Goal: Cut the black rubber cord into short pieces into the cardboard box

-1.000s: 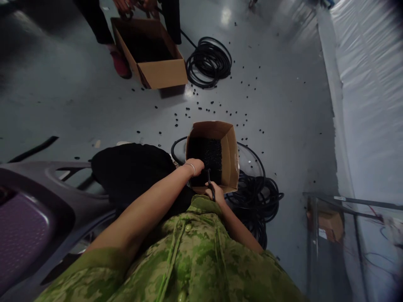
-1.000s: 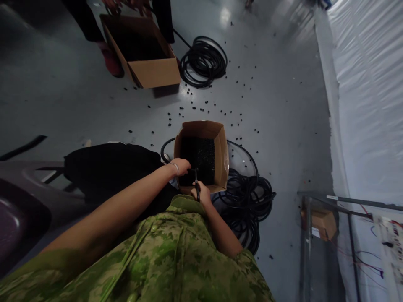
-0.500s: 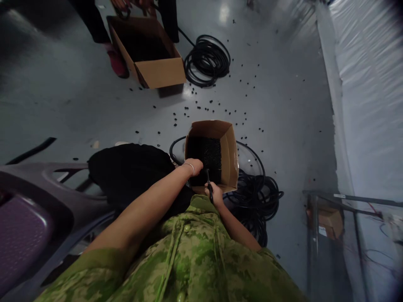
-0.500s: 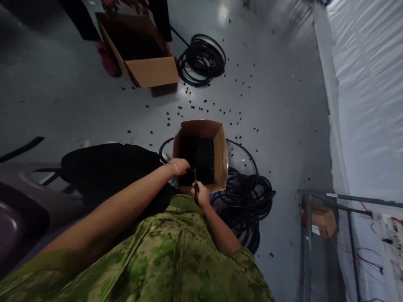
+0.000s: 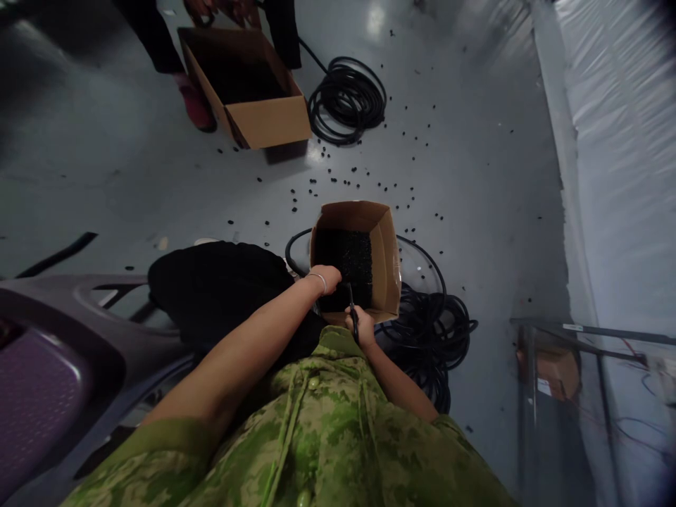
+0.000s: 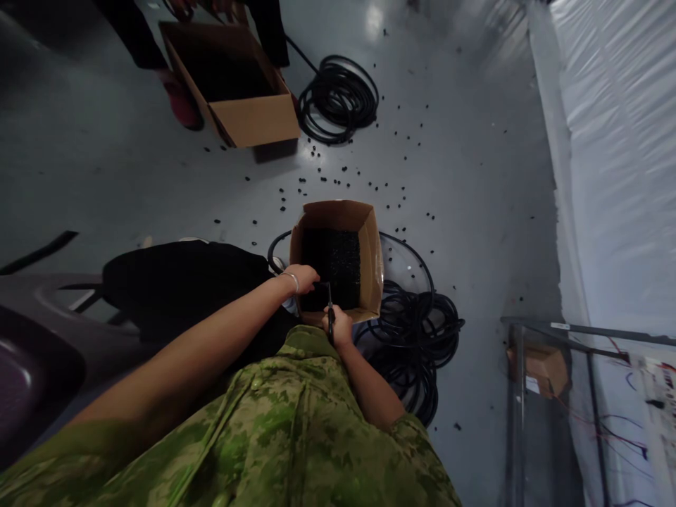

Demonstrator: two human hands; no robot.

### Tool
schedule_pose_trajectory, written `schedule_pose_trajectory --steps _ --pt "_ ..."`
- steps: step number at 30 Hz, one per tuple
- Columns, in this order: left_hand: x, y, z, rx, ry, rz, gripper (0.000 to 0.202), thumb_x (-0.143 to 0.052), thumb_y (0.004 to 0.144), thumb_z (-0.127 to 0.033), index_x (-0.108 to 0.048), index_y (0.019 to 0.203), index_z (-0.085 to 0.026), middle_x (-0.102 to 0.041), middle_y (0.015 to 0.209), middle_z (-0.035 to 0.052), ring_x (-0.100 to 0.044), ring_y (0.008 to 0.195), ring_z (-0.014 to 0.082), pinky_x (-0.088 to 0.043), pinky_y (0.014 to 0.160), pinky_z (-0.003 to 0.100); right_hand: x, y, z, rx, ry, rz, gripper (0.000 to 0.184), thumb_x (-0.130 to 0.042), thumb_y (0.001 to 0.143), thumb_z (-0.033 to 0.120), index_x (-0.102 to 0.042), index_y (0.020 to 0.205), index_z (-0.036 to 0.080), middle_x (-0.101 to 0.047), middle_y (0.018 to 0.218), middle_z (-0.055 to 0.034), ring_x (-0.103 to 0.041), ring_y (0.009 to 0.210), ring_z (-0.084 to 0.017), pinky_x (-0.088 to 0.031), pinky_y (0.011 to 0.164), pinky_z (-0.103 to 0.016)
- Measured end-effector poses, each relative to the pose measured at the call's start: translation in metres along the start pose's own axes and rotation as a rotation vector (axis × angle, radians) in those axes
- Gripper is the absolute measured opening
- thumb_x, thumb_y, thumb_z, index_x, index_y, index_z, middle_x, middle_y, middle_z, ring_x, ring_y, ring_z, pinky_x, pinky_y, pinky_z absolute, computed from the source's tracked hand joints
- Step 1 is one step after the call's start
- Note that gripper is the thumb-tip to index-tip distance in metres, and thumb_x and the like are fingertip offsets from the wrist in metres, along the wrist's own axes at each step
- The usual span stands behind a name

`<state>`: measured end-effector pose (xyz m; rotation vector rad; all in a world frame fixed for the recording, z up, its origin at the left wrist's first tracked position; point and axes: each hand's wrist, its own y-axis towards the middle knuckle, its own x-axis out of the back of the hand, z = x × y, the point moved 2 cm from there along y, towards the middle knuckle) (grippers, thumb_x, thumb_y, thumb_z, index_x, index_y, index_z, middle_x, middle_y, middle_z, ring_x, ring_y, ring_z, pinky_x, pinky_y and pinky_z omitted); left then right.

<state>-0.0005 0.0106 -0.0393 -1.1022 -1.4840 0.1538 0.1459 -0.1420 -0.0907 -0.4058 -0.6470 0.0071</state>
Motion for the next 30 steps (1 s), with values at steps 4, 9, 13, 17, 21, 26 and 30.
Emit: schedule_pose_trajectory --steps 4,9,13,17,21,26,30 --pt "0.0021 -0.0019 -0.0011 0.025 0.021 -0.016 0.029 -0.066 0.084 -0.032 -0.075 0.110 -0.028 -0.075 0.112 0.0094 -0.068 0.106 0.0251 -0.053 0.088 0.031 0.0011 -0.0011 0.0025 -0.026 0.032 -0.035 0.024 -0.053 0.071 0.025 -0.069 0.087 0.019 -0.059 0.063 0.0030 -0.055 0.059 -0.013 -0.044 0.064 -0.021" --pt "0.0051 -0.0038 -0.0023 0.032 0.026 -0.032 0.029 -0.061 0.088 -0.032 -0.074 0.113 -0.026 -0.074 0.115 0.0108 -0.068 0.107 0.0254 -0.053 0.088 0.031 0.0039 -0.0017 0.0076 -0.011 0.087 -0.022 0.030 -0.055 0.074 0.029 -0.070 0.097 0.018 -0.060 0.065 0.0027 -0.053 0.059 -0.012 -0.044 0.061 -0.020" --pt "0.0059 -0.0034 -0.0015 0.052 0.004 -0.053 0.029 -0.060 0.088 -0.035 -0.075 0.111 -0.027 -0.074 0.113 0.0095 -0.068 0.107 0.0247 -0.053 0.088 0.030 0.0059 -0.0021 0.0080 -0.010 0.058 0.020 0.033 -0.056 0.072 0.027 -0.071 0.101 0.019 -0.056 0.059 0.0049 -0.049 0.054 -0.011 -0.041 0.056 -0.018" --pt "0.0067 -0.0044 -0.0034 0.050 0.020 -0.064 0.030 -0.058 0.089 -0.034 -0.074 0.113 -0.025 -0.074 0.115 0.0113 -0.068 0.107 0.0263 -0.054 0.088 0.032 0.0059 -0.0018 0.0073 -0.018 0.045 0.042 0.035 -0.056 0.070 0.027 -0.072 0.100 0.021 -0.057 0.060 0.0047 -0.049 0.055 -0.012 -0.039 0.055 -0.018" --pt "0.0072 -0.0059 -0.0062 0.040 0.041 -0.053 0.032 -0.055 0.091 -0.033 -0.074 0.114 -0.021 -0.073 0.116 0.0135 -0.068 0.109 0.0279 -0.054 0.089 0.033 0.0045 -0.0009 0.0083 -0.026 0.039 0.041 0.037 -0.056 0.068 0.027 -0.072 0.101 0.022 -0.060 0.065 0.0038 -0.051 0.059 -0.012 -0.040 0.059 -0.020" --pt "0.0083 -0.0073 -0.0078 0.031 0.027 -0.052 0.031 -0.057 0.091 -0.033 -0.074 0.113 -0.023 -0.074 0.116 0.0118 -0.068 0.109 0.0266 -0.053 0.090 0.032 0.0030 -0.0002 0.0100 -0.057 0.046 0.043 0.035 -0.056 0.069 0.027 -0.071 0.100 0.022 -0.059 0.063 0.0047 -0.051 0.058 -0.013 -0.040 0.060 -0.021" --pt "0.0102 -0.0093 -0.0090 0.027 0.030 -0.050 0.031 -0.055 0.091 -0.033 -0.074 0.114 -0.022 -0.073 0.116 0.0126 -0.068 0.108 0.0270 -0.054 0.089 0.032 0.0031 -0.0010 0.0103 -0.069 0.047 0.041 0.035 -0.057 0.069 0.027 -0.071 0.101 0.021 -0.060 0.064 0.0035 -0.052 0.059 -0.013 -0.040 0.058 -0.021"
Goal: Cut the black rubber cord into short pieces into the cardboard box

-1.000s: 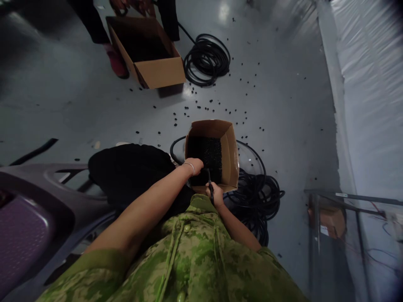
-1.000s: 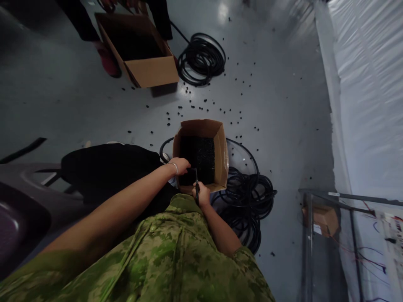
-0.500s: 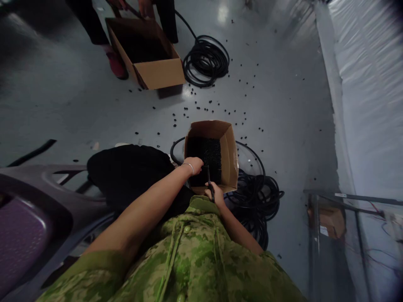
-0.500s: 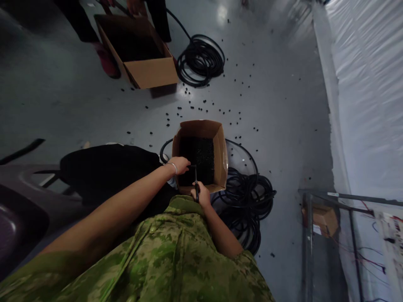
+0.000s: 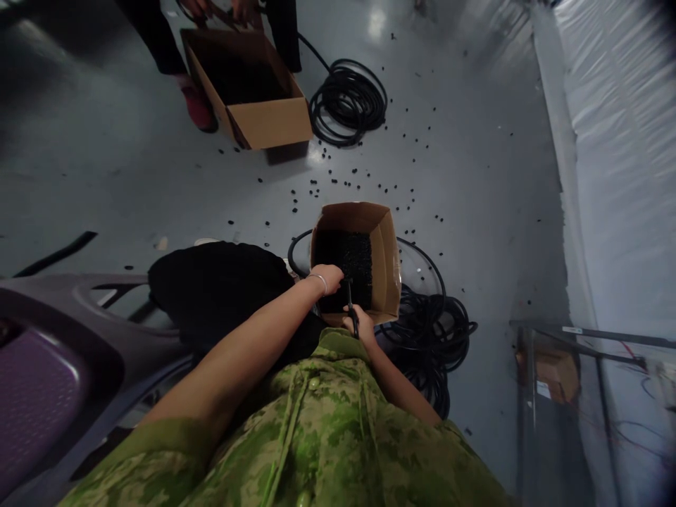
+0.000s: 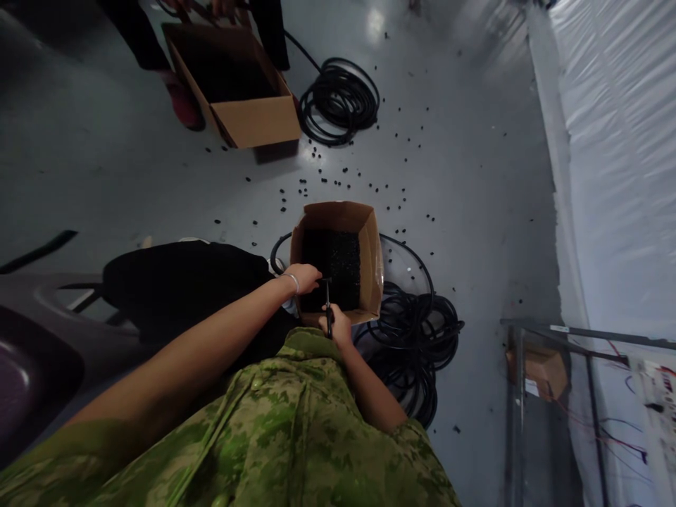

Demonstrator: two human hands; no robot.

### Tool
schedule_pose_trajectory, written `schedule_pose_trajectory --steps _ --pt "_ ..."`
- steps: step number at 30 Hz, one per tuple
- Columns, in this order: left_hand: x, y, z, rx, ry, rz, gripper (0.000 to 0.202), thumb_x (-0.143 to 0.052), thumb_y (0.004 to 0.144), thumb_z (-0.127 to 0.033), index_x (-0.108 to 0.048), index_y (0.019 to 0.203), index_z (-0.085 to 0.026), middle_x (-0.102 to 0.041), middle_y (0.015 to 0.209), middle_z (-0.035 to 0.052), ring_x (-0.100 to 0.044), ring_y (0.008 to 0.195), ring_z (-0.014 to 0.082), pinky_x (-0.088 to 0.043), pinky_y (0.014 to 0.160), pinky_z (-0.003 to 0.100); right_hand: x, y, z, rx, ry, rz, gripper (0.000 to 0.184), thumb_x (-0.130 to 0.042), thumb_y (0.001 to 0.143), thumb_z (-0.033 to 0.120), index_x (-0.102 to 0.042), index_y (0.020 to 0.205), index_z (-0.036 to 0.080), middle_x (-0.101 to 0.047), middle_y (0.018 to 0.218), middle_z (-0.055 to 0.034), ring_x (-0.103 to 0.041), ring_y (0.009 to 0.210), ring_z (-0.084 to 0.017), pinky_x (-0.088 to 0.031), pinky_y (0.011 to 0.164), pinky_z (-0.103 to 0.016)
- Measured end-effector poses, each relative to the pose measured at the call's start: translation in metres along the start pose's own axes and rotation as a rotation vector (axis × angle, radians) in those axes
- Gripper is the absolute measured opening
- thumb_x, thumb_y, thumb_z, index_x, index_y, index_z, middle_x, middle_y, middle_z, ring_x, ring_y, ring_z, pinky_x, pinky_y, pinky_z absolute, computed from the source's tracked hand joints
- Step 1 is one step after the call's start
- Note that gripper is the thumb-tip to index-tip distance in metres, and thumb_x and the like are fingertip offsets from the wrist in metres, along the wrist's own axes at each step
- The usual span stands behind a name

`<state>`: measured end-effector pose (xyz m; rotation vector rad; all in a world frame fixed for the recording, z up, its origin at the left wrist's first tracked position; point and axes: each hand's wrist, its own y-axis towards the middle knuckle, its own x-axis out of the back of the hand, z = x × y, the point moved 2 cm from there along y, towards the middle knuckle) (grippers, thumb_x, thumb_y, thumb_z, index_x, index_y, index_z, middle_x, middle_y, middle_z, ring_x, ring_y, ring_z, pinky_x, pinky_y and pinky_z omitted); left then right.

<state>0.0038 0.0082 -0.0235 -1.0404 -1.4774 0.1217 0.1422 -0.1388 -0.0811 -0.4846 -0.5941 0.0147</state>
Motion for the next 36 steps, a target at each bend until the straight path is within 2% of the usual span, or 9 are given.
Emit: schedule_pose_trajectory --steps 5,10,24,36 --pt "0.0018 -0.0014 -0.0006 0.018 -0.005 0.001 0.031 -0.057 0.091 -0.033 -0.074 0.114 -0.022 -0.073 0.116 0.0128 -0.068 0.109 0.0273 -0.054 0.090 0.032 -0.0001 -0.0004 -0.0009 0.033 0.010 -0.004 0.034 -0.057 0.069 0.028 -0.071 0.100 0.021 -0.060 0.066 0.0029 -0.052 0.060 -0.013 -0.041 0.060 -0.020" --pt "0.0023 -0.0012 -0.0005 0.015 -0.001 0.001 0.031 -0.057 0.091 -0.032 -0.074 0.114 -0.020 -0.073 0.117 0.0141 -0.068 0.109 0.0288 -0.054 0.089 0.034 -0.0003 0.0000 -0.0030 0.003 0.014 -0.021 0.035 -0.056 0.068 0.027 -0.072 0.099 0.021 -0.057 0.062 0.0046 -0.050 0.059 -0.013 -0.040 0.059 -0.020" --pt "0.0030 -0.0029 -0.0020 -0.011 0.002 0.013 0.030 -0.057 0.091 -0.031 -0.074 0.114 -0.021 -0.073 0.117 0.0133 -0.068 0.109 0.0282 -0.054 0.088 0.033 -0.0010 0.0011 -0.0031 -0.003 0.038 0.001 0.036 -0.058 0.070 0.027 -0.071 0.102 0.020 -0.058 0.064 0.0042 -0.052 0.059 -0.012 -0.040 0.059 -0.020" --pt "-0.0045 0.0045 -0.0017 -0.030 0.003 -0.008 0.028 -0.058 0.090 -0.032 -0.075 0.110 -0.023 -0.074 0.114 0.0116 -0.069 0.106 0.0260 -0.053 0.089 0.032 -0.0060 0.0042 -0.0085 -0.003 -0.077 -0.075 0.031 -0.057 0.071 0.027 -0.073 0.097 0.024 -0.060 0.062 0.0041 -0.054 0.060 -0.014 -0.040 0.059 -0.021"
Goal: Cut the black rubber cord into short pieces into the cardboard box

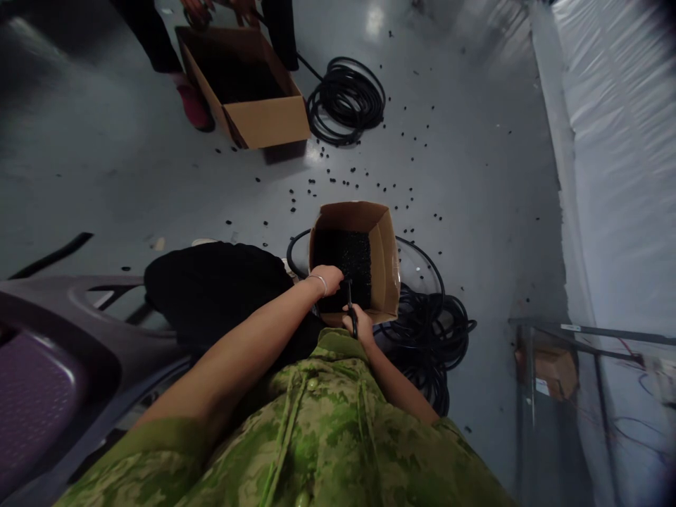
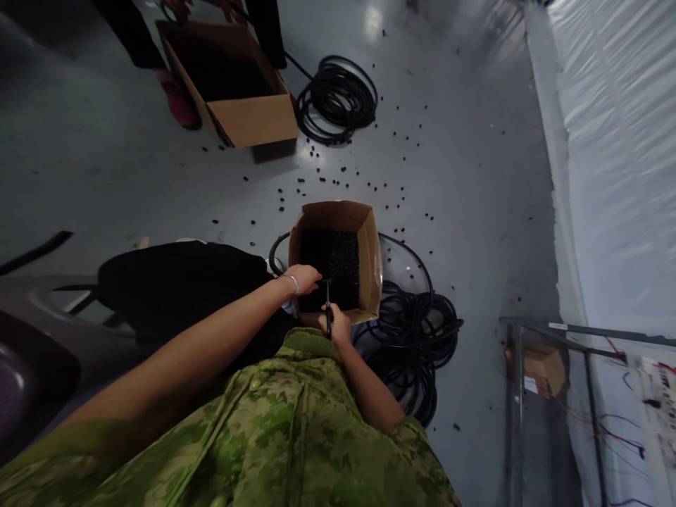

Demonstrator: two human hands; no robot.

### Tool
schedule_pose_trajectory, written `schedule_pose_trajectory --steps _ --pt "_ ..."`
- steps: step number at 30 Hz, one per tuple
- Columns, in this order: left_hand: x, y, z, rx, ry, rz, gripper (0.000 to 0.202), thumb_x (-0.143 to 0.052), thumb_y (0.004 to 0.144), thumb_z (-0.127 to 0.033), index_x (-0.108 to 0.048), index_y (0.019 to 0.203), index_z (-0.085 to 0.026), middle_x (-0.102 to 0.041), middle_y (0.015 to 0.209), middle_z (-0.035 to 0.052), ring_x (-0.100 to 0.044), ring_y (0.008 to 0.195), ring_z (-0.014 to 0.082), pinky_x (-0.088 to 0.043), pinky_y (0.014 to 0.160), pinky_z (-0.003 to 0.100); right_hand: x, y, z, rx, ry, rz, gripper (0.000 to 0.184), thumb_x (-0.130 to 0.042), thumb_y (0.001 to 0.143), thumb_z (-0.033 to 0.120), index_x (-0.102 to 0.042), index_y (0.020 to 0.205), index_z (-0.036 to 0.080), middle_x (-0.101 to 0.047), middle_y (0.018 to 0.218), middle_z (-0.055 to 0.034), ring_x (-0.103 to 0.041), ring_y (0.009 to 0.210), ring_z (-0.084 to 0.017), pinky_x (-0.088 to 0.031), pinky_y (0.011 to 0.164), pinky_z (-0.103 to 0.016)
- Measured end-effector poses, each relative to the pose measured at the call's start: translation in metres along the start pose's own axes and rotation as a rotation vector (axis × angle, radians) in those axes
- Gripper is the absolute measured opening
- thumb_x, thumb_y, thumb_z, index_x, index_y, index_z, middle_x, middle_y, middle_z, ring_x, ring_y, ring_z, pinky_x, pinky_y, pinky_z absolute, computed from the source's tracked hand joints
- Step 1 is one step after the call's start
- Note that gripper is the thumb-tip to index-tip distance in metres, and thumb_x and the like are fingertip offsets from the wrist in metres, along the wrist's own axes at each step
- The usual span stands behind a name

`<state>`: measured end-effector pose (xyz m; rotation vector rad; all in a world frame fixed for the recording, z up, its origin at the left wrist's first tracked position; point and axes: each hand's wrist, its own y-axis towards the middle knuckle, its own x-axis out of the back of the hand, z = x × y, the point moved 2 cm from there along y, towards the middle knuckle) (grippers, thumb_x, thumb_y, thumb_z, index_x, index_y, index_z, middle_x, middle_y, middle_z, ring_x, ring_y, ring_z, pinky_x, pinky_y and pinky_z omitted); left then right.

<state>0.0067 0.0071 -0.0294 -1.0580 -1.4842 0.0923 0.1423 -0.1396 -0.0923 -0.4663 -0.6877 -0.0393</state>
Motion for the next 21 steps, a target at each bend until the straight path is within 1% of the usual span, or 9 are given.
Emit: schedule_pose_trajectory --steps 5,8,13,18,21 --pt "-0.0044 0.0046 0.0041 0.006 -0.048 0.001 0.027 -0.063 0.087 -0.029 -0.076 0.108 -0.020 -0.074 0.115 0.0139 -0.068 0.108 0.0288 -0.053 0.091 0.034 -0.0029 0.0009 0.0016 0.009 0.021 0.017 0.028 -0.055 0.069 0.025 -0.072 0.092 0.022 -0.057 0.059 0.0051 -0.052 0.057 -0.013 -0.038 0.058 -0.021" --pt "-0.0063 0.0060 0.0061 0.014 -0.064 -0.002 0.027 -0.063 0.086 -0.029 -0.076 0.109 -0.022 -0.074 0.115 0.0130 -0.068 0.108 0.0281 -0.053 0.093 0.034 -0.0051 0.0009 0.0016 0.012 0.044 0.020 0.027 -0.054 0.069 0.025 -0.071 0.091 0.021 -0.055 0.058 0.0056 -0.051 0.056 -0.013 -0.038 0.058 -0.021" --pt "-0.0064 0.0056 0.0070 0.020 -0.048 0.013 0.029 -0.061 0.088 -0.034 -0.075 0.111 -0.023 -0.073 0.116 0.0120 -0.068 0.109 0.0267 -0.053 0.092 0.033 -0.0066 0.0015 -0.0002 0.028 0.041 0.016 0.027 -0.053 0.069 0.027 -0.070 0.089 0.022 -0.054 0.057 0.0057 -0.051 0.055 -0.014 -0.039 0.059 -0.021" --pt "-0.0037 0.0035 0.0097 0.043 -0.018 0.030 0.030 -0.062 0.087 -0.036 -0.074 0.112 -0.026 -0.073 0.119 0.0090 -0.066 0.110 0.0244 -0.053 0.091 0.029 -0.0054 0.0023 0.0007 0.058 -0.009 -0.011 0.025 -0.054 0.069 0.026 -0.070 0.088 0.021 -0.057 0.059 0.0045 -0.054 0.057 -0.014 -0.041 0.060 -0.021" --pt "-0.0025 0.0025 0.0104 0.038 -0.018 0.031 0.030 -0.061 0.087 -0.035 -0.075 0.112 -0.025 -0.073 0.119 0.0101 -0.066 0.110 0.0250 -0.053 0.091 0.030 -0.0052 0.0023 0.0021 0.060 -0.019 -0.002 0.024 -0.054 0.069 0.025 -0.070 0.087 0.022 -0.058 0.060 0.0039 -0.055 0.058 -0.014 -0.042 0.061 -0.022"
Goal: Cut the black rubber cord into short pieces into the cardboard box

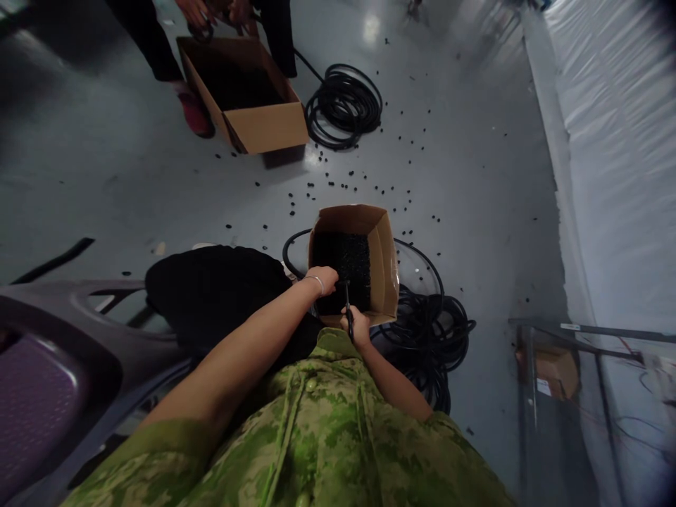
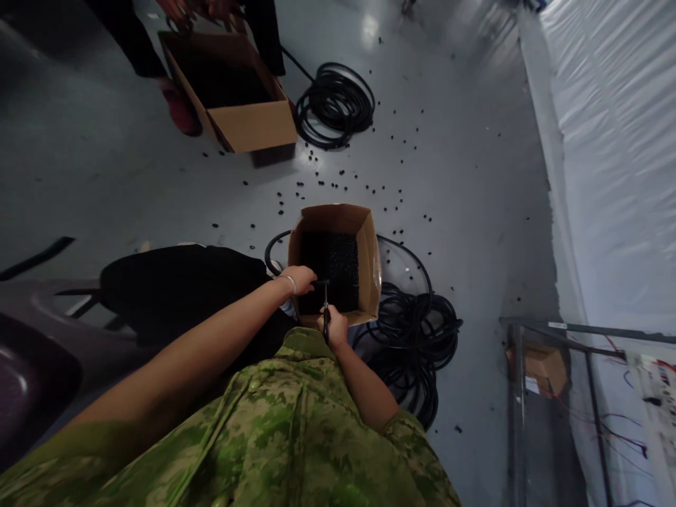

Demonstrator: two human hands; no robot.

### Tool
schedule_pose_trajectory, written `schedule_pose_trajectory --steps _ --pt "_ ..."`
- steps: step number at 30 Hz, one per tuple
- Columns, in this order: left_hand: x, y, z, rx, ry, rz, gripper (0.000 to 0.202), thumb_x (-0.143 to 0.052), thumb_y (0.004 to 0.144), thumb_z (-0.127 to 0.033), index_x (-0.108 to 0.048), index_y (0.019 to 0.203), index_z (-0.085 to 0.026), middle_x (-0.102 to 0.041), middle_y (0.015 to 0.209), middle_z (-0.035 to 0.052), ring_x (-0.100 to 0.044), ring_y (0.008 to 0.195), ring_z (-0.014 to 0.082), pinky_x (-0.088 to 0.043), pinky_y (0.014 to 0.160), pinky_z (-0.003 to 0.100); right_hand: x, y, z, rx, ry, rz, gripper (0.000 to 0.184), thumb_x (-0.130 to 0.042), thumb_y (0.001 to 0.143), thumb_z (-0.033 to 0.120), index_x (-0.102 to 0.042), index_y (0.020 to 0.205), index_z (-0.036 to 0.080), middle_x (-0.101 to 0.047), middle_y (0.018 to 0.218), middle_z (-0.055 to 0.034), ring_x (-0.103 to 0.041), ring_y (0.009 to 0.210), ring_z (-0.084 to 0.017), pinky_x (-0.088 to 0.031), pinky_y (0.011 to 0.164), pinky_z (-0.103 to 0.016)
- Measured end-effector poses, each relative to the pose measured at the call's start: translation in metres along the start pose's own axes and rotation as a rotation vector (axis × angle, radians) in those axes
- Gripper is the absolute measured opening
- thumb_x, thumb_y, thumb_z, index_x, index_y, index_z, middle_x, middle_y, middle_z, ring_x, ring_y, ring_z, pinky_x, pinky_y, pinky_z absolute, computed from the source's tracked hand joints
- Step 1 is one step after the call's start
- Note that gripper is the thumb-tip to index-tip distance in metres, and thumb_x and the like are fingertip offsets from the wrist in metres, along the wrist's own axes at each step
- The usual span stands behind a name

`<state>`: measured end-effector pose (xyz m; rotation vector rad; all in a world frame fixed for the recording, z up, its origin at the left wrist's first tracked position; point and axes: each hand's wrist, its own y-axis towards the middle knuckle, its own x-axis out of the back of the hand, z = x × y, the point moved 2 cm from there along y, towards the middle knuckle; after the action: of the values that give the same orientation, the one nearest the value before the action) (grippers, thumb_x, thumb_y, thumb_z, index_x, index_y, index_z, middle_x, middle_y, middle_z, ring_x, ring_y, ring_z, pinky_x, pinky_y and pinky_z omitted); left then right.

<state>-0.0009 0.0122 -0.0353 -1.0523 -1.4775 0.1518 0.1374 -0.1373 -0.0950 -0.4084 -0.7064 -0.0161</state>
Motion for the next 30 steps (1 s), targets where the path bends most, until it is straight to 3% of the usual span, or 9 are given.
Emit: schedule_pose_trajectory --steps 11,21,30 --pt "0.000 -0.001 0.001 0.022 -0.012 -0.009 0.028 -0.061 0.089 -0.034 -0.075 0.110 -0.024 -0.074 0.115 0.0104 -0.068 0.107 0.0242 -0.053 0.089 0.028 -0.001 -0.001 0.000 -0.007 0.036 0.005 0.026 -0.052 0.069 0.027 -0.069 0.088 0.022 -0.056 0.060 0.0050 -0.052 0.058 -0.014 -0.042 0.062 -0.022" --pt "0.002 -0.003 -0.002 0.037 -0.001 -0.013 0.030 -0.059 0.090 -0.034 -0.075 0.112 -0.021 -0.073 0.116 0.0148 -0.068 0.109 0.0278 -0.055 0.088 0.032 0.014 -0.005 0.005 -0.031 0.114 0.073 0.038 -0.055 0.065 0.025 -0.072 0.099 0.019 -0.056 0.059 0.0047 -0.049 0.054 -0.012 -0.039 0.056 -0.020" --pt "0.001 -0.004 -0.007 -0.022 -0.011 -0.002 0.028 -0.062 0.088 -0.035 -0.075 0.109 -0.021 -0.074 0.114 0.0150 -0.069 0.107 0.0282 -0.054 0.089 0.034 0.007 0.000 0.002 -0.074 0.130 0.046 0.038 -0.057 0.065 0.027 -0.072 0.099 0.020 -0.055 0.058 0.0049 -0.049 0.054 -0.012 -0.037 0.053 -0.019"
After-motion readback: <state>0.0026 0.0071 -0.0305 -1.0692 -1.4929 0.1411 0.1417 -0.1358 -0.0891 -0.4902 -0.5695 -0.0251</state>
